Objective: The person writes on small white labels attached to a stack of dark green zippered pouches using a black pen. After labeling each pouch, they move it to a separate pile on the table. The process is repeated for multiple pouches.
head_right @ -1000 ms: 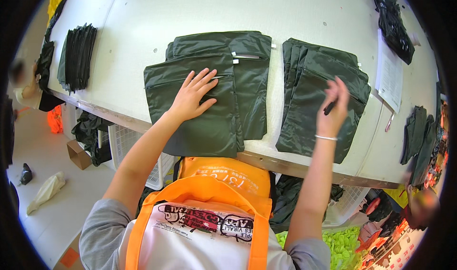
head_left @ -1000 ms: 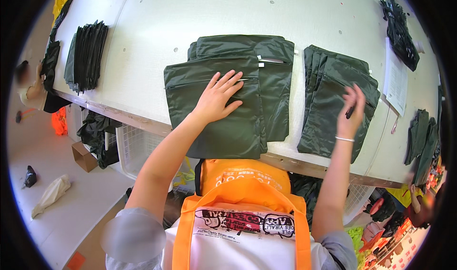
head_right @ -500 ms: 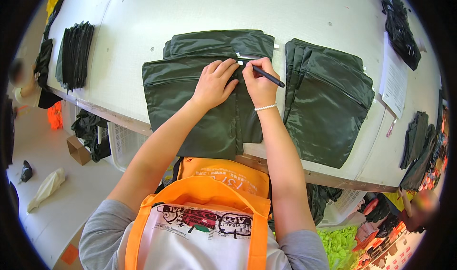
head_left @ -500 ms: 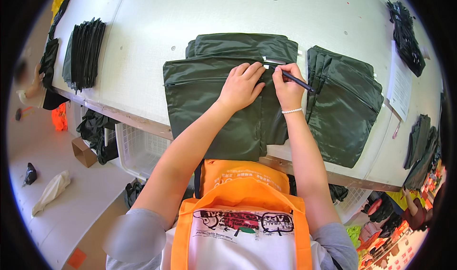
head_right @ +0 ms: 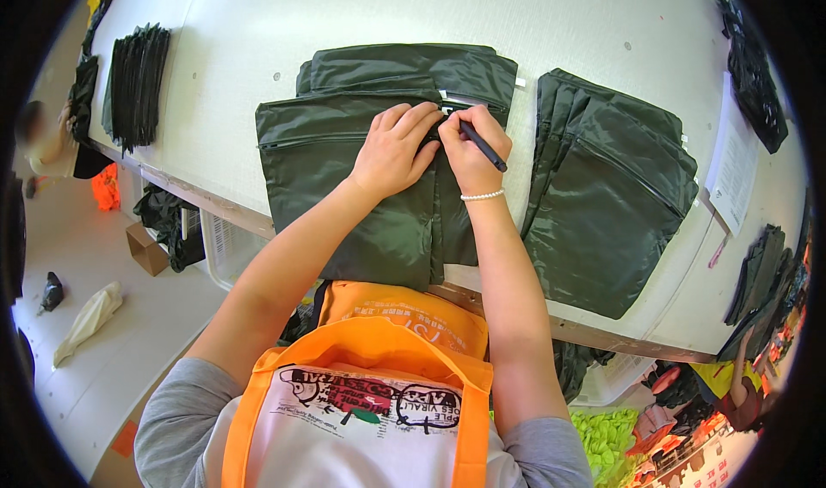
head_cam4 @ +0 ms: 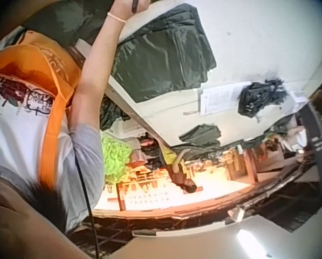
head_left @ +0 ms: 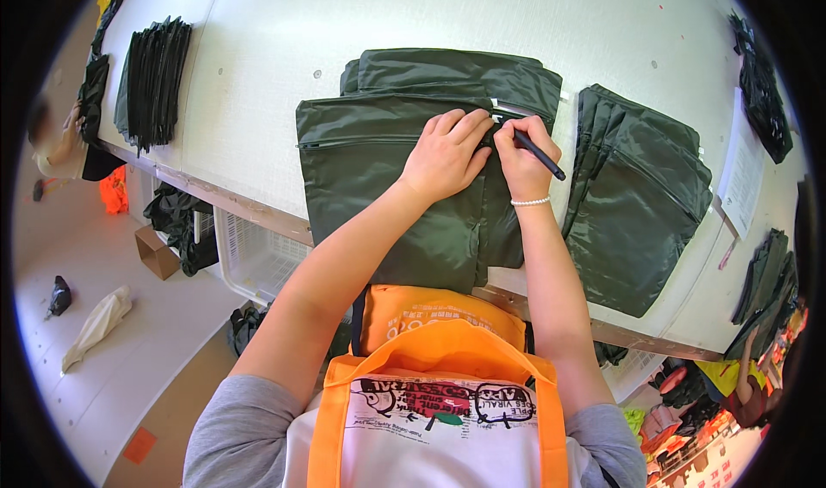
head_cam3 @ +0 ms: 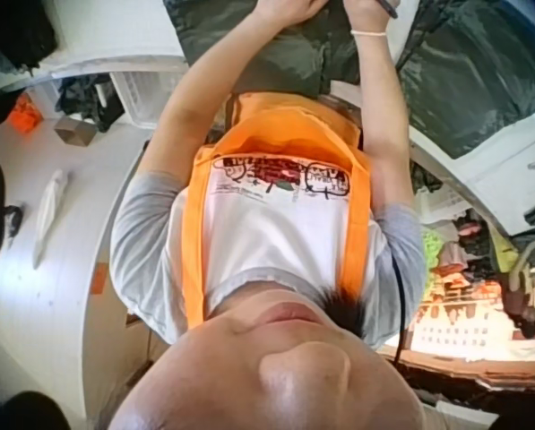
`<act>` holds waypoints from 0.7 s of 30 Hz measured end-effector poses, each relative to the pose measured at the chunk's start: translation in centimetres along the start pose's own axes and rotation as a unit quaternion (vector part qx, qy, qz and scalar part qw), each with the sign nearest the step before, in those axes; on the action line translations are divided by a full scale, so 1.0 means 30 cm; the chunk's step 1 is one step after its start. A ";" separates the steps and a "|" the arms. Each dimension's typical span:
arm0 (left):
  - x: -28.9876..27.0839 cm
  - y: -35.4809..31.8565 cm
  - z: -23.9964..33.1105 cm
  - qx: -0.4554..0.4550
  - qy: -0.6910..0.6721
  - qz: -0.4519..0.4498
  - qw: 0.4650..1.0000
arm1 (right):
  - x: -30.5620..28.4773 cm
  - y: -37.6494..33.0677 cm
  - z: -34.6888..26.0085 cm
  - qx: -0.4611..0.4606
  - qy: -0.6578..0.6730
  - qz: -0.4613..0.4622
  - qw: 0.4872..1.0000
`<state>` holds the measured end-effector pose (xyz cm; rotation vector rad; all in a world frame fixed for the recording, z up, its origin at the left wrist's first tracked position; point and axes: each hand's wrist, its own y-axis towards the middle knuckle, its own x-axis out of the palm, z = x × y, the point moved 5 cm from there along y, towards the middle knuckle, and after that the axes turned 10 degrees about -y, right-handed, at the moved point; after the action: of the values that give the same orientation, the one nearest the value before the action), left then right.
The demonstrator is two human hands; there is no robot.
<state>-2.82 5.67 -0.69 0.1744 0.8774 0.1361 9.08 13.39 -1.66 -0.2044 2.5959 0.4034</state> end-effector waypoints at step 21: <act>-0.050 -0.010 -0.024 0.007 -0.101 0.093 0.991 | -0.067 -0.139 -0.088 -0.074 -0.144 -0.039 0.986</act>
<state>-4.31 5.16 -0.09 0.2781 0.6593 0.2815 10.51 8.74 0.53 -0.2764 2.2687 0.5540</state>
